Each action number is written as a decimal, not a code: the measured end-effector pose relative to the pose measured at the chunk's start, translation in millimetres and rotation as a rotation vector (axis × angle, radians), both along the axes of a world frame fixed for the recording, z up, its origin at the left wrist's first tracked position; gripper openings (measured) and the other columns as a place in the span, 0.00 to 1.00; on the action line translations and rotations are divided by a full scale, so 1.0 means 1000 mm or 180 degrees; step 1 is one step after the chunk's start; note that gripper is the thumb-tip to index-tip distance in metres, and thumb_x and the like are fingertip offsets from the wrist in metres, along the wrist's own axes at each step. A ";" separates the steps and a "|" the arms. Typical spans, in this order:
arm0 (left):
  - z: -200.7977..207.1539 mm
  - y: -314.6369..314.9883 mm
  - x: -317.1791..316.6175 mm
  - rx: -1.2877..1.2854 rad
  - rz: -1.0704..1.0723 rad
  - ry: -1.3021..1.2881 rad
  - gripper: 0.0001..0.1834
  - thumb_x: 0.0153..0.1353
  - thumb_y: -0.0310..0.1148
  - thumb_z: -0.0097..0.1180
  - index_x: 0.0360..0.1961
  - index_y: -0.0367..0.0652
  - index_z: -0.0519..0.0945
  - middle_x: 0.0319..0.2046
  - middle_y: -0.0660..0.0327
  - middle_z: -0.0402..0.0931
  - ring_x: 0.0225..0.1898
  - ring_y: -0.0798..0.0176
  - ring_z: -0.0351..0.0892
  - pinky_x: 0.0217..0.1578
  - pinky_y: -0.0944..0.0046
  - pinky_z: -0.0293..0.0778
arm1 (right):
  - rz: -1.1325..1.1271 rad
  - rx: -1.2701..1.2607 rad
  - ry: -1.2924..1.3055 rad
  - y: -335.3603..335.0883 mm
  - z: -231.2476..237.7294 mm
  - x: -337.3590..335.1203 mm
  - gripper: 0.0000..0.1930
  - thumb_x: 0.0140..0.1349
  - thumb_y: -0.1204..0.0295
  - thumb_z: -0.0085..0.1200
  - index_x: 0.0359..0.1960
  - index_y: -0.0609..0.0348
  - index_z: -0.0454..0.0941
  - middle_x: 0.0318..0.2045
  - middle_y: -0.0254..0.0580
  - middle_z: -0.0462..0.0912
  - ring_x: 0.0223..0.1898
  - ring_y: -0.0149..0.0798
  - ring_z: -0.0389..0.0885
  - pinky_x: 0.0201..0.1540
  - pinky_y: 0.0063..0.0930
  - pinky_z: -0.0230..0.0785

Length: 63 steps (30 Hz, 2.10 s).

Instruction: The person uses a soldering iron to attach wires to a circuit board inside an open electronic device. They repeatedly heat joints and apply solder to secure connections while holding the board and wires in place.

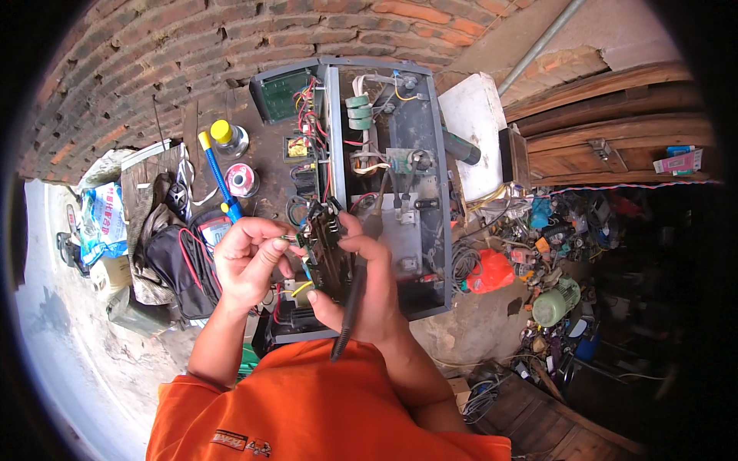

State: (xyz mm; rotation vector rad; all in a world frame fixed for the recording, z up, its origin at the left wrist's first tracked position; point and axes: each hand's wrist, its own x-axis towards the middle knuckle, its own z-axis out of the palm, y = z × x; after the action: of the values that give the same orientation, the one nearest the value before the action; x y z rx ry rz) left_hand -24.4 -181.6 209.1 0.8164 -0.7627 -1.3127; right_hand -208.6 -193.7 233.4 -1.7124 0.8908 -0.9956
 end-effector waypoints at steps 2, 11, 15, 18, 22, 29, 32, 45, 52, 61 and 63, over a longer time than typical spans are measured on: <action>-0.004 0.001 -0.001 0.0026 0.0110 0.0109 0.05 0.64 0.21 0.55 0.41 0.33 0.73 0.39 0.50 0.79 0.32 0.62 0.84 0.23 0.73 0.79 | -0.0068 -0.0195 0.0338 0.000 0.001 0.000 0.36 0.50 0.68 0.68 0.56 0.63 0.56 0.63 0.71 0.60 0.64 0.53 0.64 0.65 0.44 0.56; -0.019 0.005 0.003 -0.0112 0.0157 0.0272 0.06 0.65 0.21 0.54 0.42 0.34 0.73 0.40 0.49 0.80 0.37 0.60 0.85 0.28 0.71 0.81 | -0.0601 -0.0544 0.0207 0.005 -0.002 -0.003 0.32 0.53 0.63 0.68 0.53 0.65 0.65 0.59 0.65 0.66 0.56 0.54 0.72 0.59 0.41 0.65; -0.023 0.005 0.000 -0.0049 0.0140 0.0266 0.05 0.65 0.21 0.54 0.41 0.34 0.73 0.40 0.49 0.80 0.37 0.60 0.84 0.29 0.70 0.82 | -0.0700 -0.0730 0.0228 0.003 -0.006 -0.014 0.25 0.60 0.67 0.61 0.52 0.68 0.65 0.57 0.69 0.69 0.58 0.53 0.72 0.60 0.43 0.64; -0.026 0.004 -0.004 -0.0053 0.0234 0.0240 0.05 0.65 0.21 0.54 0.41 0.34 0.73 0.39 0.49 0.80 0.37 0.61 0.84 0.28 0.71 0.81 | -0.0876 -0.0666 -0.0529 0.005 -0.014 -0.020 0.20 0.60 0.75 0.53 0.51 0.68 0.64 0.57 0.70 0.71 0.59 0.53 0.72 0.63 0.47 0.59; -0.032 0.002 -0.007 -0.0088 0.0309 0.0178 0.05 0.65 0.21 0.55 0.41 0.34 0.74 0.40 0.49 0.80 0.36 0.61 0.84 0.28 0.71 0.81 | -0.0957 -0.0615 -0.0791 -0.001 -0.003 -0.040 0.37 0.67 0.37 0.36 0.56 0.63 0.65 0.45 0.59 0.78 0.43 0.47 0.78 0.52 0.42 0.67; -0.038 -0.003 -0.008 -0.0141 0.0235 0.0292 0.06 0.64 0.22 0.55 0.41 0.34 0.73 0.40 0.47 0.80 0.35 0.61 0.84 0.26 0.70 0.80 | -0.0297 0.0316 -0.1646 -0.020 0.016 -0.089 0.23 0.63 0.56 0.58 0.45 0.66 0.74 0.39 0.53 0.77 0.35 0.40 0.77 0.35 0.28 0.70; -0.040 -0.005 -0.008 -0.0180 0.0194 0.0348 0.06 0.64 0.22 0.55 0.41 0.35 0.73 0.40 0.46 0.80 0.34 0.60 0.84 0.26 0.70 0.80 | -0.0471 0.0571 -0.1292 -0.028 0.028 -0.085 0.19 0.55 0.65 0.66 0.40 0.67 0.76 0.35 0.51 0.80 0.35 0.40 0.78 0.36 0.26 0.69; -0.048 -0.005 -0.010 -0.0243 0.0164 0.0417 0.05 0.65 0.23 0.56 0.40 0.35 0.73 0.40 0.44 0.79 0.33 0.62 0.84 0.24 0.70 0.80 | 0.0067 0.0435 -0.1395 -0.051 -0.002 -0.084 0.18 0.55 0.69 0.68 0.42 0.65 0.75 0.33 0.48 0.79 0.36 0.38 0.80 0.39 0.27 0.72; -0.047 -0.005 -0.011 -0.0216 0.0186 0.0447 0.06 0.64 0.23 0.56 0.40 0.36 0.73 0.40 0.45 0.80 0.30 0.63 0.83 0.24 0.70 0.79 | -0.0402 0.0187 -0.1125 -0.049 0.007 -0.075 0.23 0.61 0.57 0.61 0.39 0.68 0.70 0.29 0.52 0.77 0.28 0.38 0.79 0.29 0.28 0.73; -0.047 -0.004 -0.012 -0.0202 0.0204 0.0467 0.06 0.64 0.23 0.57 0.40 0.36 0.73 0.39 0.45 0.80 0.30 0.63 0.83 0.23 0.70 0.79 | -0.0057 0.0916 -0.1633 -0.063 -0.004 -0.070 0.13 0.59 0.69 0.59 0.34 0.68 0.72 0.28 0.51 0.77 0.23 0.34 0.73 0.23 0.24 0.67; -0.049 -0.004 -0.012 -0.0232 0.0183 0.0469 0.06 0.64 0.24 0.57 0.40 0.36 0.73 0.40 0.45 0.80 0.30 0.62 0.84 0.23 0.70 0.79 | -0.0150 0.1009 -0.1595 -0.061 -0.004 -0.071 0.13 0.59 0.69 0.59 0.33 0.69 0.73 0.29 0.51 0.78 0.23 0.33 0.74 0.23 0.23 0.68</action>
State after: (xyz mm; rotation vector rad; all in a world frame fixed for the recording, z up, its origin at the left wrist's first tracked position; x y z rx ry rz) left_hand -36.8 -186.0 160.4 0.6710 -0.6617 -1.2713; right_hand -279.1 -255.1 229.7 -1.1099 0.7118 -1.1754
